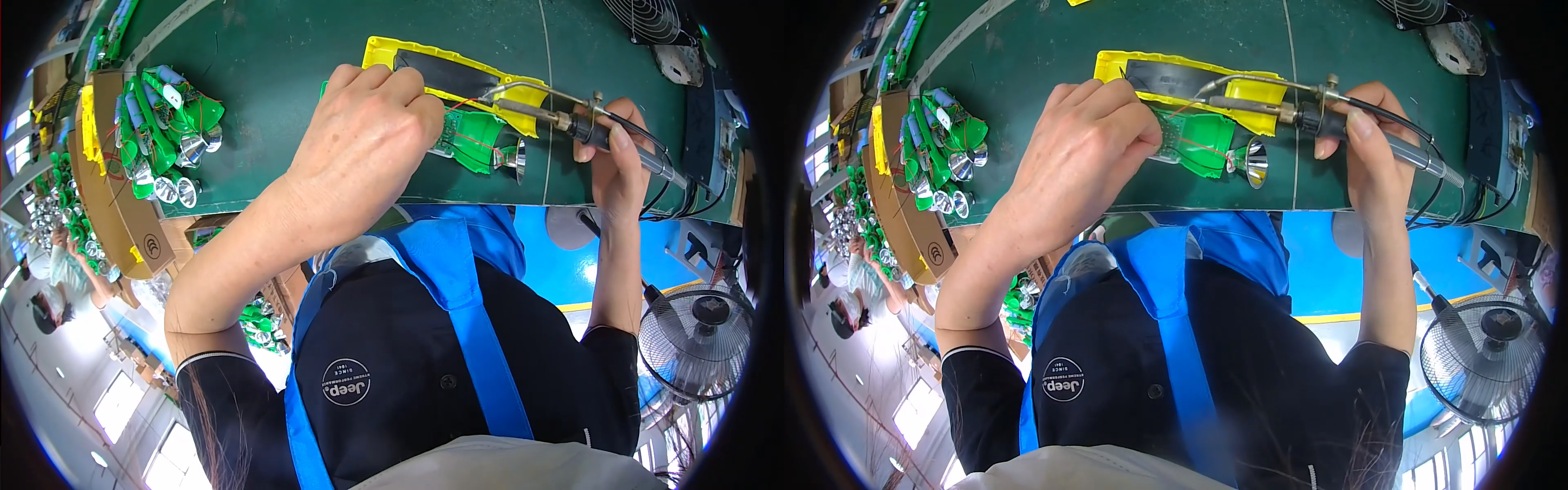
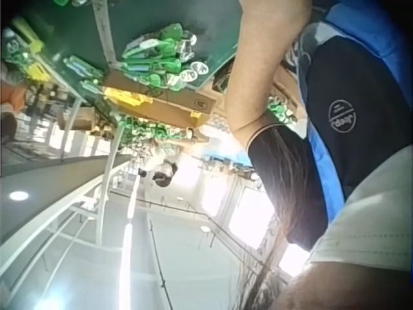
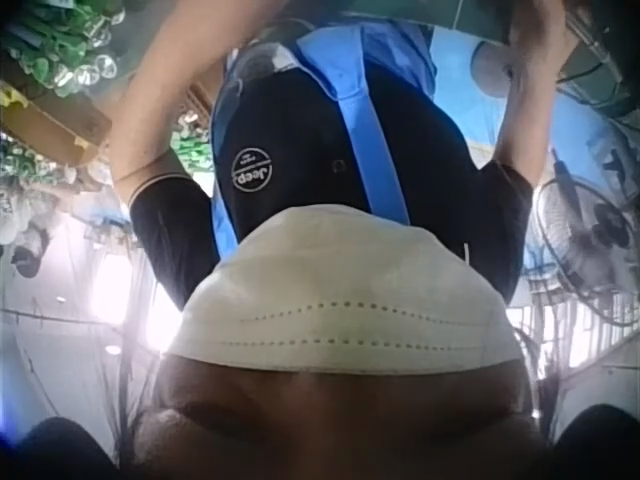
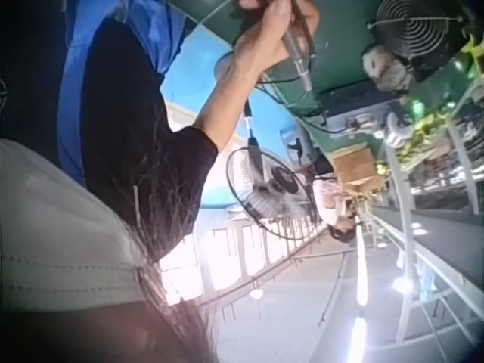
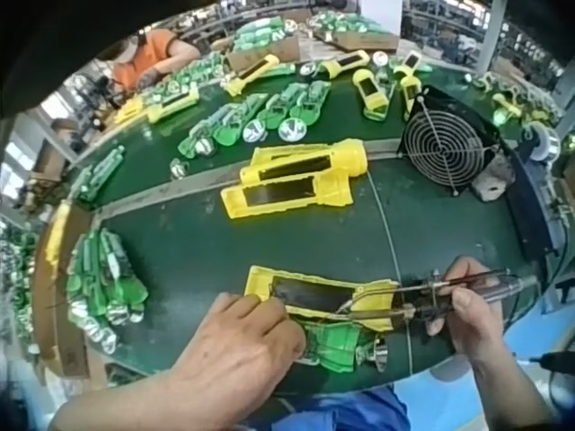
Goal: Soldering electronic components and assembling plastic housings for solar-powered flashlights on an assembly line.
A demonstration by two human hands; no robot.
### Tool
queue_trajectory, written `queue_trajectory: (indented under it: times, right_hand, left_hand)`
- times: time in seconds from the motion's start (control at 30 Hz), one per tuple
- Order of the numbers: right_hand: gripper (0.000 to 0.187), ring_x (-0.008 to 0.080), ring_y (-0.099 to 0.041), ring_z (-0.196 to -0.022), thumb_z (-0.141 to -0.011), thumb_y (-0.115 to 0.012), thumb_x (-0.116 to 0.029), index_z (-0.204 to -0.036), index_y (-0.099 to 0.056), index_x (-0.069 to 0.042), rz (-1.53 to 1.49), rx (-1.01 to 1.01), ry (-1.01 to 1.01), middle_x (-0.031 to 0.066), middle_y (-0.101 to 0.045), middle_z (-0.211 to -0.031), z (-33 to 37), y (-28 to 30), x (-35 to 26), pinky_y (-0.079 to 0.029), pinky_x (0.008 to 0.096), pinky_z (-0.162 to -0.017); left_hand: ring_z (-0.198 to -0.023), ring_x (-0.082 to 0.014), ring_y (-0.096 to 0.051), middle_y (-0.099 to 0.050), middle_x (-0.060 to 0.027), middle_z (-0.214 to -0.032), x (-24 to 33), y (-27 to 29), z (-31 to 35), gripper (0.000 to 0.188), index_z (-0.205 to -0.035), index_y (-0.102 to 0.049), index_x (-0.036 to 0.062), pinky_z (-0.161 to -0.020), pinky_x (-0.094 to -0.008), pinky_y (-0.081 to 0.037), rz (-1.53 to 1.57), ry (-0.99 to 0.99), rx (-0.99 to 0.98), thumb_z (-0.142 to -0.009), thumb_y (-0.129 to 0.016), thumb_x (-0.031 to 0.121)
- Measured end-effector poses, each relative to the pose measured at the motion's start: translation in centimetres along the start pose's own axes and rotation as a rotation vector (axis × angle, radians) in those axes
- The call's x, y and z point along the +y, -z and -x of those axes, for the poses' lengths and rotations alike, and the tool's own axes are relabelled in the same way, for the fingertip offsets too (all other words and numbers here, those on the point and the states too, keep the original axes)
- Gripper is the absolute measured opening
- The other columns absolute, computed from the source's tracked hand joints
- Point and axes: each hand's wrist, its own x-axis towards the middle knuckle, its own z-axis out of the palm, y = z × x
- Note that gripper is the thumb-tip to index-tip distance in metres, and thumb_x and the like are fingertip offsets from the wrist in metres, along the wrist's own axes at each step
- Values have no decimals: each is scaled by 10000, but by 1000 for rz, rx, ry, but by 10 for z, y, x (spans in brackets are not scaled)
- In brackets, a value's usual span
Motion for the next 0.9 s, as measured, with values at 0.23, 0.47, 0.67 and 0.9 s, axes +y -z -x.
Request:
queue_trajectory:
  times: [0.23,0.47,0.67,0.9]
  right_hand:
    - [235,146,-454,-641,-875,-495,-250,-925,-479,-22,-221,36,147,113,-526,-750,-5,12,19,-370,273,-625]
    - [245,147,-475,-683,-899,-488,-221,-1042,-477,-23,-573,132,173,132,-580,-876,-6,20,30,-336,408,-974]
    - [229,144,-430,-635,-909,-473,-245,-983,-489,-29,-581,183,194,70,-504,-669,0,15,26,-354,357,-923]
    - [221,131,-405,-592,-920,-451,-244,-943,-492,-28,-600,225,204,53,-477,-619,-9,11,26,-358,320,-871]
  left_hand:
    - [-742,-255,-547,-520,-83,-729,-25,16,-26,78,-747,-564,38,-692,-358,-412,229,-35,57,-712,-631,54]
    - [-854,-305,-538,-542,-106,-825,-63,1,-53,181,-746,-580,67,-718,-416,-433,133,-220,60,-633,-710,122]
    - [-1027,-300,-483,-506,-115,-1033,-36,1,21,509,-968,-495,76,-900,-466,-351,47,-193,121,-583,-765,269]
    - [-901,-328,-535,-551,-136,-995,-72,5,32,469,-956,-447,73,-778,-414,-423,251,92,501,-620,-773,91]
